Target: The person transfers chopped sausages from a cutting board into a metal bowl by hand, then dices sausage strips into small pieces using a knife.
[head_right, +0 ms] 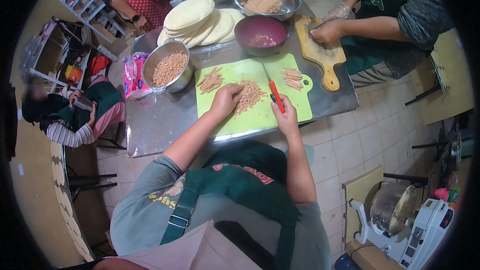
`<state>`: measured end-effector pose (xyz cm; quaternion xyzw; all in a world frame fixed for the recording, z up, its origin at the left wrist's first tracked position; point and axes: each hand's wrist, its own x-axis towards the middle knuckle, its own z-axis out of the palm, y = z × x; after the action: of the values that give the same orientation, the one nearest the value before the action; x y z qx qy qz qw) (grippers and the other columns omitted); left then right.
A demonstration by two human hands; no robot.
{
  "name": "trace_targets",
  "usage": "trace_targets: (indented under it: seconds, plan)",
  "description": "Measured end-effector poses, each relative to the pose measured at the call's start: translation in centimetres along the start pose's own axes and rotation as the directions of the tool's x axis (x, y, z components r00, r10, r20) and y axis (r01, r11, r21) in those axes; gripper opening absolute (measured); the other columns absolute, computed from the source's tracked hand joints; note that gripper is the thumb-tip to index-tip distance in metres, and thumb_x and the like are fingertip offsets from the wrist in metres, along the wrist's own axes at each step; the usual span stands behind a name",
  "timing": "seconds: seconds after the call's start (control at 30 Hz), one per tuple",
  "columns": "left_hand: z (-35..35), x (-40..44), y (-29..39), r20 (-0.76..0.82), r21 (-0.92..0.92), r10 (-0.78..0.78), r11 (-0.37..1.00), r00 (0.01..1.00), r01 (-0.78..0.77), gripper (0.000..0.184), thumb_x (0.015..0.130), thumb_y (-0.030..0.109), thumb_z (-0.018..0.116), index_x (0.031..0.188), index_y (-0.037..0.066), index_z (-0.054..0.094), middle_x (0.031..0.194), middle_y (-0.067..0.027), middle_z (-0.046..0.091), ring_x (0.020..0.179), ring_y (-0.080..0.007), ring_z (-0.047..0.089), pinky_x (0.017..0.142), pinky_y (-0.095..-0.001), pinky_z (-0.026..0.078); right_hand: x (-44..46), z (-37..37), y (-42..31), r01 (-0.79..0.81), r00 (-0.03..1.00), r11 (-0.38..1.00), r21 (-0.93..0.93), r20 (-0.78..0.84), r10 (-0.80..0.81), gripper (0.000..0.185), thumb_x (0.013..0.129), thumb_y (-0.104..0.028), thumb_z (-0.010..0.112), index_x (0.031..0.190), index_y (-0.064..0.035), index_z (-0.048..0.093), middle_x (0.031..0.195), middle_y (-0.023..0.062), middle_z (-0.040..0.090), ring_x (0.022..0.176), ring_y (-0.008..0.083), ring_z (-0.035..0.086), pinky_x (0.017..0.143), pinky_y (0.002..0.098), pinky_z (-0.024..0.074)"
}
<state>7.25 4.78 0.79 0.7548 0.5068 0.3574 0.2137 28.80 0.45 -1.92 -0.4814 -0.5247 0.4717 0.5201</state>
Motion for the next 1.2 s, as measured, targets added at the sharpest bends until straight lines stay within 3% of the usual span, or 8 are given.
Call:
trace_targets:
  seconds: [0.17,0.4,0.47,0.5,0.63,0.97,1.13,1.2]
  plan:
    - [-1.6,1.5,2.1,0.194,0.005,-0.041,0.999,0.98,0.041,0.024,0.077,0.006,0.06,0.1,0.002,0.065,0.097,-0.0164,0.063,0.086,-0.0312,0.061,0.077,-0.0353,0.048,-0.1,0.2,-0.8,0.031,0.999,0.999,-0.033,-0.017,-0.032,0.022,0.088,-0.012,0.057,0.107,-0.0004,0.054,0.078,-0.0039,0.049,0.067,0.0034,0.041,0.06,0.0178,0.0349]
    - [-2.8,-1.2,1.4,0.086,0.012,-0.053,0.999,0.995,0.052,0.035,0.082,0.024,0.058,0.106,-0.001,0.061,0.11,-0.0214,0.059,0.097,-0.036,0.058,0.085,-0.0394,0.046,0.0,0.1,-0.4,0.034,0.999,0.999,-0.036,-0.023,-0.035,0.022,0.088,-0.012,0.058,0.106,-0.0012,0.054,0.073,-0.004,0.048,0.064,0.0035,0.04,0.057,0.0185,0.0341]
    - [-2.7,-3.1,1.2,0.114,0.227,-0.049,0.974,0.992,0.022,0.064,0.081,0.042,0.061,0.125,-0.003,0.047,0.129,-0.0266,0.044,0.119,-0.038,0.044,0.099,-0.0415,0.036,-0.1,0.2,-0.6,0.039,0.999,0.998,-0.046,-0.028,-0.041,0.021,0.088,-0.012,0.058,0.106,-0.0011,0.054,0.073,-0.0039,0.048,0.064,0.0034,0.04,0.057,0.0185,0.034]
    - [-2.7,-3.7,1.3,0.241,0.273,-0.144,0.959,0.96,0.075,0.091,0.076,0.058,0.059,0.138,-0.001,0.028,0.141,-0.0282,0.026,0.133,-0.04,0.022,0.108,-0.0461,0.02,-0.1,0.2,-0.5,0.041,0.999,0.998,-0.045,-0.029,-0.042,0.021,0.088,-0.012,0.058,0.106,-0.0011,0.054,0.073,-0.0039,0.048,0.064,0.0034,0.04,0.057,0.0185,0.034]
    - [-1.2,-4.2,1.5,0.29,0.481,-0.218,0.875,0.932,0.055,0.093,0.077,0.06,0.054,0.143,0.007,0.018,0.146,-0.025,0.016,0.136,-0.0404,0.013,0.109,-0.0511,0.012,-0.1,0.1,-0.7,0.04,0.999,0.998,-0.04,-0.019,-0.04,0.022,0.088,-0.013,0.058,0.106,-0.0013,0.054,0.073,-0.0037,0.049,0.064,0.0034,0.04,0.057,0.0185,0.0344]
    - [3.8,2.2,1.3,0.162,0.274,-0.02,0.961,0.987,-0.026,0.08,0.083,0.055,0.051,0.14,0.006,0.026,0.143,-0.026,0.022,0.134,-0.0398,0.02,0.109,-0.047,0.016,-0.2,0.1,-0.4,0.008,0.999,0.999,0.049,-0.043,-0.006,0.024,0.089,-0.013,0.057,0.11,-0.0018,0.053,0.075,-0.0032,0.049,0.066,0.0039,0.045,0.059,0.019,0.0379]
    - [4.3,3.7,0.3,-0.039,-0.039,0.028,0.999,0.999,-0.03,0.057,0.09,0.042,0.046,0.13,0.002,0.042,0.134,-0.0224,0.04,0.128,-0.0392,0.031,0.108,-0.0463,0.02,-0.3,0.0,-0.2,0.005,0.999,0.998,0.07,-0.039,-0.002,0.025,0.089,-0.014,0.056,0.111,-0.0023,0.053,0.075,-0.0031,0.05,0.066,0.0039,0.045,0.059,0.0192,0.0386]
    - [4.0,4.0,0.6,-0.211,-0.019,0.11,0.993,0.971,-0.116,0.039,0.088,0.032,0.052,0.113,0.003,0.057,0.118,-0.017,0.056,0.118,-0.0343,0.047,0.101,-0.0421,0.03,-0.1,0.1,0.0,0.015,0.999,0.996,0.083,-0.046,-0.011,0.026,0.089,-0.014,0.056,0.112,-0.0024,0.052,0.075,-0.003,0.05,0.065,0.004,0.046,0.059,0.0192,0.0387]
